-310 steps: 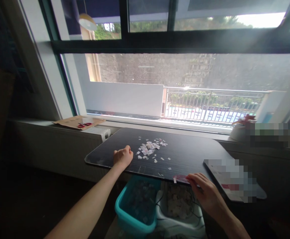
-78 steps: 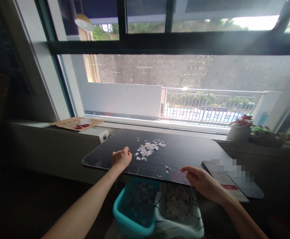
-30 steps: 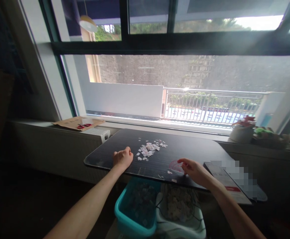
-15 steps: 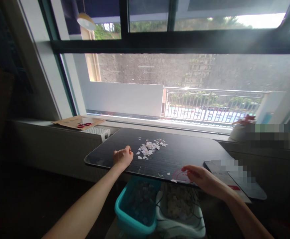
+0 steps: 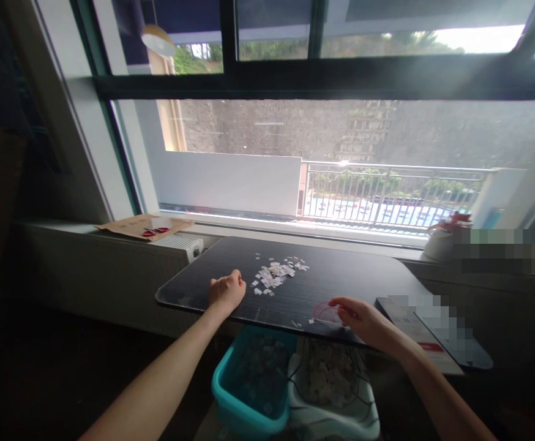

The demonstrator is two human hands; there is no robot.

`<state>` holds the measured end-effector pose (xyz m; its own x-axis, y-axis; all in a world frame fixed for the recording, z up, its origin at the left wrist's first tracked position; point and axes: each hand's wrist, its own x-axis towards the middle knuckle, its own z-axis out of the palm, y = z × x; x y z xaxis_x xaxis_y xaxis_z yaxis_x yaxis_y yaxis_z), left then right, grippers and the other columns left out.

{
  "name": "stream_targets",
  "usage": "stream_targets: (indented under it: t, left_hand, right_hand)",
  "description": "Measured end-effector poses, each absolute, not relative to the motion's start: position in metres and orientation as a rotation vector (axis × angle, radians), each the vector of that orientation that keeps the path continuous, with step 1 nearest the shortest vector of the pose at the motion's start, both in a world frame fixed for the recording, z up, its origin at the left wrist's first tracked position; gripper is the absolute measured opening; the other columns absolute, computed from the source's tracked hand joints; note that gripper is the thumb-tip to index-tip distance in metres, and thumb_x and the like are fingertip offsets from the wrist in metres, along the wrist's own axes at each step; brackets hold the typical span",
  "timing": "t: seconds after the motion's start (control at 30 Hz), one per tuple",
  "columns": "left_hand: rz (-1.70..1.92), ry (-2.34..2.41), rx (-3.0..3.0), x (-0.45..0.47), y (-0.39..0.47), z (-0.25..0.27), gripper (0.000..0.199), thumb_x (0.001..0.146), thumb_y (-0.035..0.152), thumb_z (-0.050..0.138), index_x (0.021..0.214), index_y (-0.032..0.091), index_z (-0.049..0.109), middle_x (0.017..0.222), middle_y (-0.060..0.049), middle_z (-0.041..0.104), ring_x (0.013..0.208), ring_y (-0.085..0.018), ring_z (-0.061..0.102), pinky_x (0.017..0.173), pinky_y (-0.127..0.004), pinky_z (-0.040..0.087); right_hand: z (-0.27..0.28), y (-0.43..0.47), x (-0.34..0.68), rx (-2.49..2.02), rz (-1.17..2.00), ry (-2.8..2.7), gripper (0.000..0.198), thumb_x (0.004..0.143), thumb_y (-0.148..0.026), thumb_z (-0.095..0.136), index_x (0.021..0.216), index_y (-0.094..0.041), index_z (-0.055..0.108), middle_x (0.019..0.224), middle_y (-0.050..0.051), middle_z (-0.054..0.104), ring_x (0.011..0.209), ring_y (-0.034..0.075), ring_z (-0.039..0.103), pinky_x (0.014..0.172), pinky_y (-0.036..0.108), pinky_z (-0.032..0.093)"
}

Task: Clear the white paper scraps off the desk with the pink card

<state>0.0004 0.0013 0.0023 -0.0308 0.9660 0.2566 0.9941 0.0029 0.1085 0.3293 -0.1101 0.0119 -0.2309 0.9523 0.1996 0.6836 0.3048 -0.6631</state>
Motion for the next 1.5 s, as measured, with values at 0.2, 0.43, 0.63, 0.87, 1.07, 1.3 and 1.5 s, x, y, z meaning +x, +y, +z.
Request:
stream_targets:
  t: [0.2,0.43,0.63,0.87,1.07,1.3,1.5]
  left_hand:
    - [-0.403,-2.140,-2.119,0.001,0.001,0.003,0.025,0.095,0.036,0.052,0.105,0.014,0.060,0.093,-0.004,0.064,0.084,-0.019,0.063,0.084,-0.042,0.049]
    - [-0.396,-2.153,-2.112,0.000,0.001,0.003,0.027,0.095,0.038,0.052,0.104,0.014,0.061,0.093,-0.004,0.064,0.084,-0.019,0.062,0.085,-0.043,0.047]
    - [-0.401,-2.149,-2.125,0.000,0.002,0.003,0.028,0.095,0.039,0.051,0.104,0.014,0.060,0.093,-0.004,0.064,0.084,-0.019,0.062,0.084,-0.042,0.047]
    - [-0.398,-2.153,-2.105,0.001,0.001,0.003,0.026,0.095,0.036,0.053,0.104,0.014,0.060,0.093,-0.004,0.064,0.084,-0.019,0.062,0.084,-0.043,0.048]
    - [-0.404,-2.147,-2.131,0.000,0.001,0.003,0.027,0.095,0.037,0.052,0.105,0.014,0.060,0.095,-0.004,0.064,0.085,-0.019,0.063,0.085,-0.043,0.048]
    - [-0.415,-2.148,-2.121,0.000,0.001,0.003,0.026,0.095,0.037,0.052,0.104,0.014,0.060,0.093,-0.004,0.064,0.083,-0.019,0.062,0.083,-0.042,0.048]
    - [-0.419,-2.143,-2.130,-0.001,0.002,0.001,0.026,0.095,0.038,0.052,0.104,0.014,0.060,0.093,-0.004,0.063,0.083,-0.019,0.062,0.083,-0.042,0.048]
  right_hand:
    - [0.014,-0.116,0.333,-1.442,0.739,-2.024,0.034,0.089,-0.034,0.045,0.112,-0.018,0.065,0.074,0.002,0.064,0.065,0.014,0.055,0.060,0.023,0.043]
    - [0.016,-0.110,0.320,-1.418,0.653,-2.034,0.031,0.088,-0.031,0.047,0.107,-0.018,0.067,0.076,0.002,0.065,0.067,0.014,0.055,0.063,0.024,0.043]
    - [0.020,-0.121,0.327,-1.419,0.734,-2.058,0.031,0.089,-0.034,0.046,0.107,-0.018,0.067,0.077,0.003,0.065,0.066,0.013,0.055,0.060,0.023,0.043]
    - [0.019,-0.118,0.324,-1.417,0.665,-2.076,0.030,0.090,-0.032,0.046,0.106,-0.018,0.066,0.081,0.004,0.067,0.069,0.014,0.057,0.062,0.024,0.045]
    - [0.022,-0.126,0.330,-1.418,0.663,-2.082,0.031,0.091,-0.035,0.045,0.108,-0.019,0.066,0.091,0.005,0.069,0.077,0.016,0.061,0.070,0.025,0.047]
    - [0.024,-0.128,0.330,-1.424,0.596,-2.114,0.030,0.090,-0.033,0.046,0.107,-0.020,0.067,0.094,0.006,0.070,0.078,0.017,0.062,0.071,0.026,0.048]
    - [0.032,-0.140,0.330,-1.438,0.668,-2.087,0.029,0.089,-0.033,0.047,0.106,-0.021,0.068,0.093,0.005,0.070,0.080,0.018,0.062,0.073,0.027,0.047]
